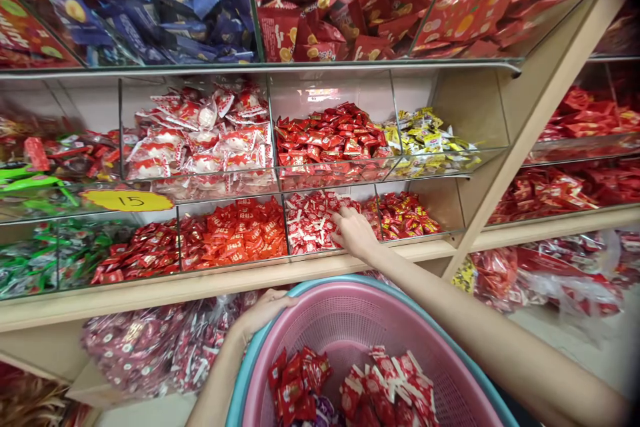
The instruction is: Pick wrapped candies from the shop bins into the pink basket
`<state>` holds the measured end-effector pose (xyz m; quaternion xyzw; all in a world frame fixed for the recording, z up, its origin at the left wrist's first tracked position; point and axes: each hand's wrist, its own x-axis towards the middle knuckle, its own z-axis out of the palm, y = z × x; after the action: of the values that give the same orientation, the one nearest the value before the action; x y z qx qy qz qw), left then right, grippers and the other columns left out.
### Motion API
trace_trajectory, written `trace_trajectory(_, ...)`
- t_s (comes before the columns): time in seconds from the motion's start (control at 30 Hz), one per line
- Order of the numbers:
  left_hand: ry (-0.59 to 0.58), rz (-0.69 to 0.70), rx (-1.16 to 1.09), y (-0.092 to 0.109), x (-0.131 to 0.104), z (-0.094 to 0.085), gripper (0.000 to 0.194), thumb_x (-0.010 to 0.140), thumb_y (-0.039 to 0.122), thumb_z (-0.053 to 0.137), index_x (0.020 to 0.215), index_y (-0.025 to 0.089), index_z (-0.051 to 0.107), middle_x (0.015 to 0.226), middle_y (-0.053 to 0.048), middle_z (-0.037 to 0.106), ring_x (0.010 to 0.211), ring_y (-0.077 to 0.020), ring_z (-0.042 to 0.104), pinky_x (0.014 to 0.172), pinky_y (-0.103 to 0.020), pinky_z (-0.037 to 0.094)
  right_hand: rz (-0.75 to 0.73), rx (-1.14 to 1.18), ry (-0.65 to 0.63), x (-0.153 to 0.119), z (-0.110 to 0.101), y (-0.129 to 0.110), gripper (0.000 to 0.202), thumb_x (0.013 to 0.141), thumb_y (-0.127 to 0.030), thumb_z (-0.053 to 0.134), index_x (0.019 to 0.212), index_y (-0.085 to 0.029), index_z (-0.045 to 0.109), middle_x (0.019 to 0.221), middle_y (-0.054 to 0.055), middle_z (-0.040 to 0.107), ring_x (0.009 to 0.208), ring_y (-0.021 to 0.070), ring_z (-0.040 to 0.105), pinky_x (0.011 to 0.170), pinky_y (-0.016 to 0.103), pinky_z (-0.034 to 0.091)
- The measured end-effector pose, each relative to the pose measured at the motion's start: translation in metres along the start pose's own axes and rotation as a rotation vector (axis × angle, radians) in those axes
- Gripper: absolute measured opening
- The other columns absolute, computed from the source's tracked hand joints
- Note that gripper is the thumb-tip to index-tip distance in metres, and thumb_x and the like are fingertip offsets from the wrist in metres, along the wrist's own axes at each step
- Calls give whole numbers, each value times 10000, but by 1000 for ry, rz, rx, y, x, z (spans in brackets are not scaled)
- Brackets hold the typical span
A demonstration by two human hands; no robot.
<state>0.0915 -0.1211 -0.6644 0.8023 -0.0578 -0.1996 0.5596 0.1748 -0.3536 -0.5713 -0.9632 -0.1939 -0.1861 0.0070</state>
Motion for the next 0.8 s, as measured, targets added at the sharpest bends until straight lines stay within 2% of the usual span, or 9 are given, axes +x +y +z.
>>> trace_trajectory(0.13,2,15,10,-4,3,-1,322,714,454,561,649,146,630,625,26,591,632,-132,486,652,-249,378,46,-17,-49,8,2,-5,294,813,-256,512,1078,-154,589,1057,130,570,971,248,518,770,323,416)
trace_trajectory(0.27,-17,14,-38,-4,3,0,318,713,446,571,694,139,651,664,14,622,645,-138,508,668,-256,397,57,11,-55,9,3,-3,286,814,-250,500,1066,-158,598,1045,126,572,977,243,516,767,315,411)
trace_trajectory(0.4,-25,-1,-56,-1,1,0,328,716,445,575,756,137,679,718,2,659,677,-153,541,700,-272,418,54,95,27,4,0,-1,275,848,-327,487,1036,-158,597,1031,118,549,974,234,502,774,309,403)
trace_trajectory(0.5,-13,-17,-50,2,-1,1,336,711,452,585,785,141,692,766,-3,677,722,-165,558,739,-284,425,47,208,120,-8,-10,1,265,852,-346,495,1027,-170,587,989,89,533,962,218,496,786,301,397)
trace_trajectory(0.6,-14,-13,-49,3,-1,1,335,713,450,586,790,143,695,777,-5,681,741,-171,564,754,-290,426,26,356,185,-35,-23,5,204,839,-301,517,986,-174,580,950,59,525,922,192,506,793,291,396)
trace_trajectory(0.67,-28,-9,-51,3,-1,1,329,719,442,577,787,142,694,764,-3,677,728,-167,560,753,-291,427,-12,435,170,-62,-26,11,155,837,-268,517,953,-181,571,917,40,521,878,172,518,770,276,399)
trace_trajectory(0.8,-6,2,25,2,1,0,335,719,450,556,749,143,687,736,0,660,734,-172,547,737,-287,421,-50,378,-58,-129,-9,23,117,841,-225,486,931,-200,557,910,28,522,778,144,552,653,245,400)
